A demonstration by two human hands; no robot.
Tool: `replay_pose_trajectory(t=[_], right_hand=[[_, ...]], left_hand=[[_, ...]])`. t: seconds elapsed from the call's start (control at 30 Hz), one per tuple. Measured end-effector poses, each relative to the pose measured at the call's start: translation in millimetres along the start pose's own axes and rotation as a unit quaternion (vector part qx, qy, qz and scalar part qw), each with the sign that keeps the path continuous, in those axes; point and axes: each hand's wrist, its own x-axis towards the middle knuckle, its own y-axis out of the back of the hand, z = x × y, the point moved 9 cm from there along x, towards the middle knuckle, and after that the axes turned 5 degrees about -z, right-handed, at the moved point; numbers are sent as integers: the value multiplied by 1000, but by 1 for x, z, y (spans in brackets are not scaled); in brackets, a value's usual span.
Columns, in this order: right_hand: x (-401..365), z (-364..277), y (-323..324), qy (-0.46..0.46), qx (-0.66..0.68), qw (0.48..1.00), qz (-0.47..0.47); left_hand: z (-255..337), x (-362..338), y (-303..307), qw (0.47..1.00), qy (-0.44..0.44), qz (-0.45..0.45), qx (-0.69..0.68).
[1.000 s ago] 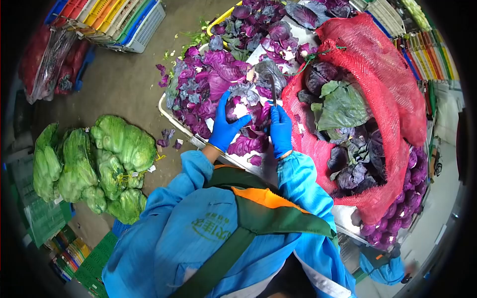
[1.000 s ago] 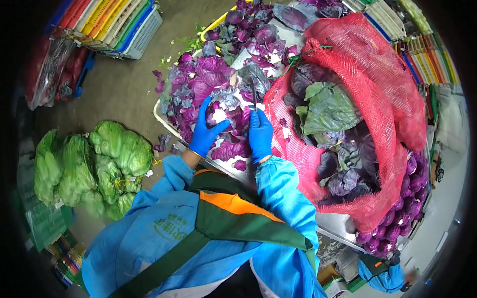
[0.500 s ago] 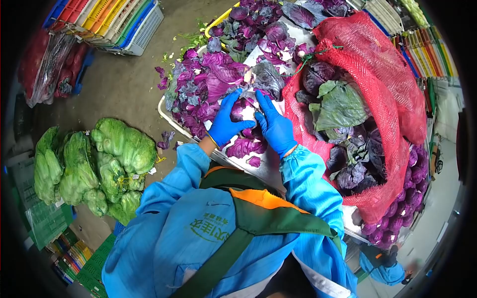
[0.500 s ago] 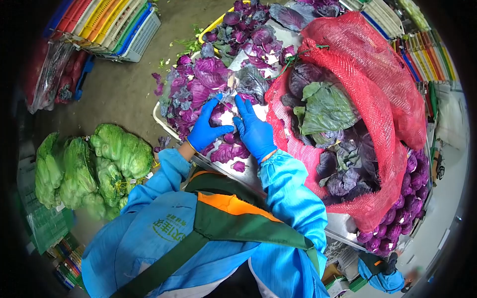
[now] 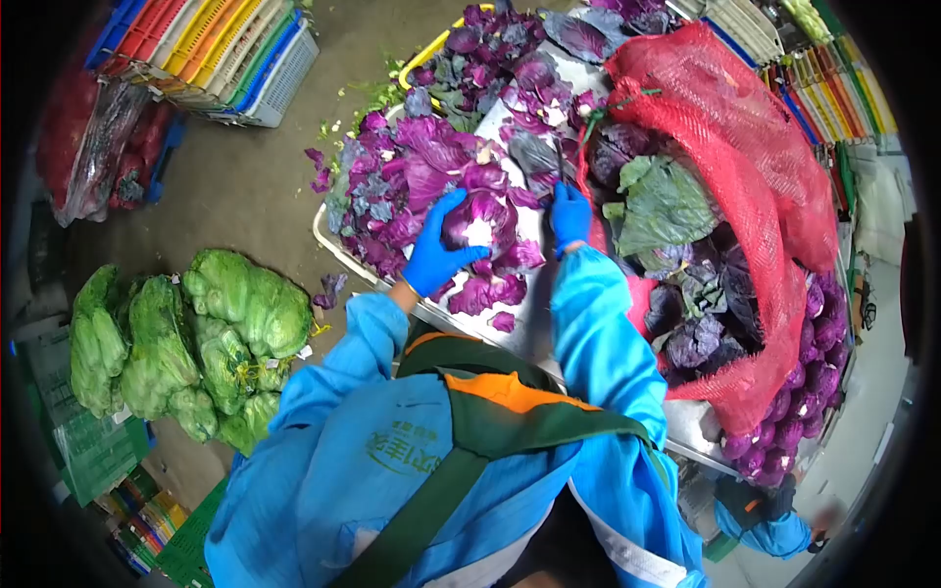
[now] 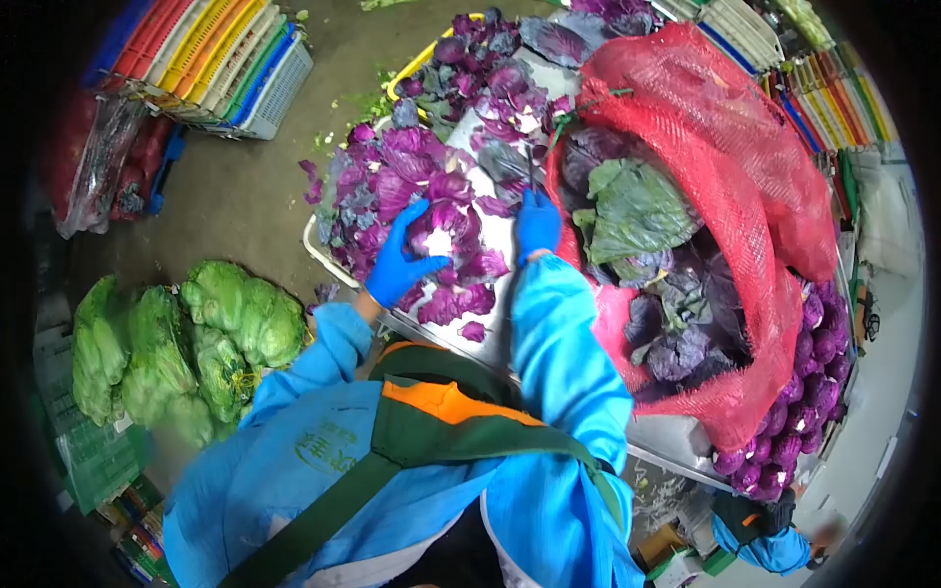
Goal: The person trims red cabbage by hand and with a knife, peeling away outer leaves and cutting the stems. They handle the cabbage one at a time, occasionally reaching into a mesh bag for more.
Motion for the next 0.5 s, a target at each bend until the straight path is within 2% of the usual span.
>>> replay_pose_trajectory(t=[0.03,0.07,0.1,0.17,0.2,0.27,0.3,0.4,0.5], right_hand=[[-2,6,-2,-55,20,997,-42],[-9,-5,6,0,-19,1000,-19],[-23,-21,12,-4,-24,1000,-19],[-53,-68,13,51,-46,998,-12],[-65,-69,1,32,-5,997,-63],[-80,-55,-23,5,27,986,-164],[-91,-76,-23,30,-2,982,-185],[-88,-72,-27,44,-36,980,-193],[-87,-86,-26,-10,-47,968,-247]], left_hand=[[-9,-8,6,999,9,26,-31],[-24,-16,7,994,40,55,-85],[-26,-18,9,988,61,85,-110],[-33,-17,8,971,113,120,-171],[-31,-17,9,971,113,121,-172],[-17,-14,12,991,87,106,-4],[-16,-12,11,991,87,103,-5],[-11,-9,8,992,75,86,54],[-8,-8,6,991,56,78,95]])
